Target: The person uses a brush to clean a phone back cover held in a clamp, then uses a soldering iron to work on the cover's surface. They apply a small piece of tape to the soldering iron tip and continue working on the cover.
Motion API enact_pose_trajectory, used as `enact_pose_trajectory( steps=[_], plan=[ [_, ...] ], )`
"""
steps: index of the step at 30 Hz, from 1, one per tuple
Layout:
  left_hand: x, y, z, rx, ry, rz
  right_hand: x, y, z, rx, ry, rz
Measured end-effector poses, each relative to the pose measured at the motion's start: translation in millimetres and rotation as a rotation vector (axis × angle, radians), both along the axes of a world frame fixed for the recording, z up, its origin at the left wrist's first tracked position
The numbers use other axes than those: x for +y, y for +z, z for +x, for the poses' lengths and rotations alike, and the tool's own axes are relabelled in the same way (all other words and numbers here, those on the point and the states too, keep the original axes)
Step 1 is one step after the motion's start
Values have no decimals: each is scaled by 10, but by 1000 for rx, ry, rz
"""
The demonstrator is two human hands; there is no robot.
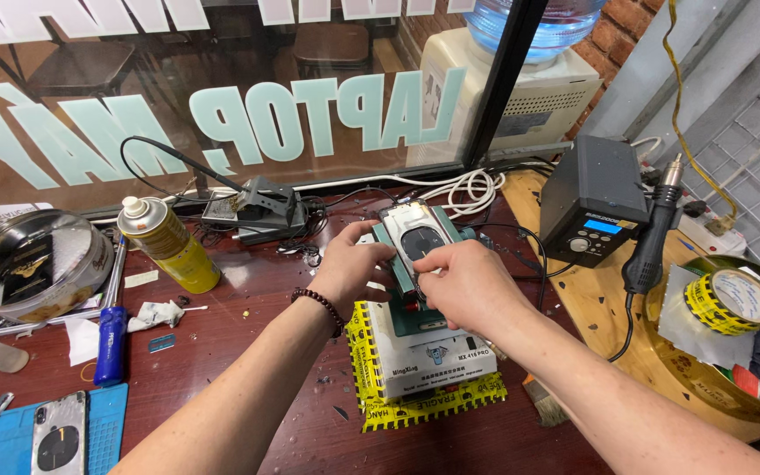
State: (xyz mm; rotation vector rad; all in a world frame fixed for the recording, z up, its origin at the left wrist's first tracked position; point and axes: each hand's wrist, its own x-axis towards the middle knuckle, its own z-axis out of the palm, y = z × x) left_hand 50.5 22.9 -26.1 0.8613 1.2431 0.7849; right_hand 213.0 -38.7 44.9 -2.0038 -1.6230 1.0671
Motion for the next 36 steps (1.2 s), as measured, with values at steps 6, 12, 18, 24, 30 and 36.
enact_pose_trajectory(
  steps=[6, 12, 18, 24, 30, 36],
  plan=[
    [7, -5, 3, -1, -7, -7, 37, -64, 72, 163, -8, -4],
    [13, -19, -4, -24, -19, 7, -65, -91, 261, 480, -96, -135],
    [0, -16, -4, -26, -16, 11, -118, -140, 231, 401, -13, -66],
    [0, -6, -3, -6, -14, 12, -154, -176, 210, 388, -36, -75],
    [11, -29, -12, -29, -16, 19, -172, -140, 146, 337, -44, -56],
    [-260, 12, -5, 477, 151, 418, -199, 16, 123, 416, -43, 169]
  ],
)
